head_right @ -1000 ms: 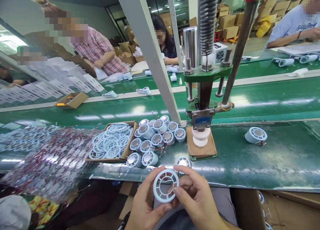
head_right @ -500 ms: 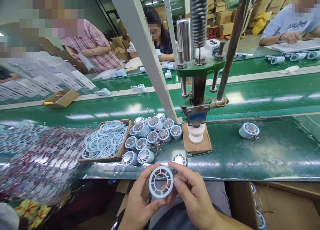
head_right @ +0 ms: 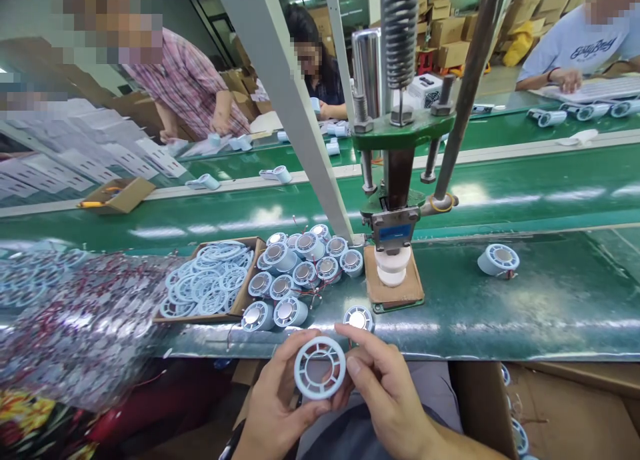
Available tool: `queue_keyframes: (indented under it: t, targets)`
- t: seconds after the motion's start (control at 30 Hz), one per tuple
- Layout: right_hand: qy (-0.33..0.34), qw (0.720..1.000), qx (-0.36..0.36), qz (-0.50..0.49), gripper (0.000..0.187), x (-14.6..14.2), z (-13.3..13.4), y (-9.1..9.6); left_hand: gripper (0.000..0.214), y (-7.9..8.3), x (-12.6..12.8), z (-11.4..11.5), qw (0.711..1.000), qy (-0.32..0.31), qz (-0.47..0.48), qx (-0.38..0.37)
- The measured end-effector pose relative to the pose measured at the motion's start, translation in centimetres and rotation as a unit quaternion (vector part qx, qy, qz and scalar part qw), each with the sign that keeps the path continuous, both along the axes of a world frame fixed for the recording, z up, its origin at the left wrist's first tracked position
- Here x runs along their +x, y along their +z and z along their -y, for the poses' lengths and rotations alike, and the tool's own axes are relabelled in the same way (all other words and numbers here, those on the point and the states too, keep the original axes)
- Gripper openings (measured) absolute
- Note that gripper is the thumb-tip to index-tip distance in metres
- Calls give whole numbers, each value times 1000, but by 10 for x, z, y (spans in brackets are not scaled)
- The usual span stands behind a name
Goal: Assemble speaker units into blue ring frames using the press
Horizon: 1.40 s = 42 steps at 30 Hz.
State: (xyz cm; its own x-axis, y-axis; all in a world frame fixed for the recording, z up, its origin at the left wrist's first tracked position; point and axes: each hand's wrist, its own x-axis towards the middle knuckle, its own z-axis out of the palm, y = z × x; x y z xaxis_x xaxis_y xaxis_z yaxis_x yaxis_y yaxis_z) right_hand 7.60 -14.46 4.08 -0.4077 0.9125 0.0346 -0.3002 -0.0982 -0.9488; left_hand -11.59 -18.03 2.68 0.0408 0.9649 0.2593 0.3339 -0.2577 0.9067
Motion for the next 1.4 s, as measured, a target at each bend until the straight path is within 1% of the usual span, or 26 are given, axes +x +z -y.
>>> queue_keyframes:
  t: [0.03,0.07,0.1,0.13,0.17,0.2,0.23,0.3,0.33,0.4,0.43,0.5,0.6,0.67,0.77,0.9,1.03,1.13,1.4]
  targets:
    - [-26,998,42,44,36,4,-3,-4,61,-4,-3,0,1000,8,-7,-4]
    - [-67,988,93,100,35,8,-8,-10,61,-9,-6,-1,1000,21,-13,-12]
    - [-113,970,143,161,34,12,-13,-18,62,-15,-9,-3,999,34,-19,-26]
    - [-151,945,182,224,36,16,-18,-27,61,-21,-11,-5,998,48,-24,-42]
    - [-171,922,204,280,41,18,-22,-37,61,-28,-11,-9,996,58,-28,-58]
    - [-170,907,209,325,48,19,-26,-48,60,-33,-10,-13,995,62,-30,-70]
    - [-151,899,204,357,57,18,-29,-58,59,-39,-7,-18,995,59,-34,-76]
    - [-105,897,189,385,70,12,-32,-77,55,-46,4,-30,995,45,-45,-75]
    - [-93,898,185,388,72,8,-33,-85,53,-49,10,-35,995,38,-52,-72]
    - [-83,900,184,385,74,0,-34,-95,50,-51,21,-44,995,26,-64,-76]
    - [-78,902,183,384,75,-2,-35,-97,49,-52,25,-47,994,21,-69,-81]
    - [-52,906,184,377,81,-1,-40,-97,48,-50,28,-51,993,5,-75,-91]
    - [9,914,191,359,91,7,-50,-88,48,-47,26,-53,991,-16,-83,-101]
    - [46,916,193,349,96,11,-58,-81,49,-45,24,-53,990,-20,-89,-104]
    - [80,915,195,345,101,14,-65,-74,50,-43,25,-51,990,-12,-96,-104]
    - [104,910,199,348,101,14,-69,-71,51,-39,27,-51,990,5,-108,-89]
    - [128,902,206,358,104,16,-73,-73,53,-32,24,-53,986,-37,-124,-109]
    - [148,895,217,362,106,18,-77,-74,56,-30,22,-54,983,-43,-128,-125]
    - [173,880,255,361,105,17,-81,-74,51,-40,26,-45,986,8,-126,-112]
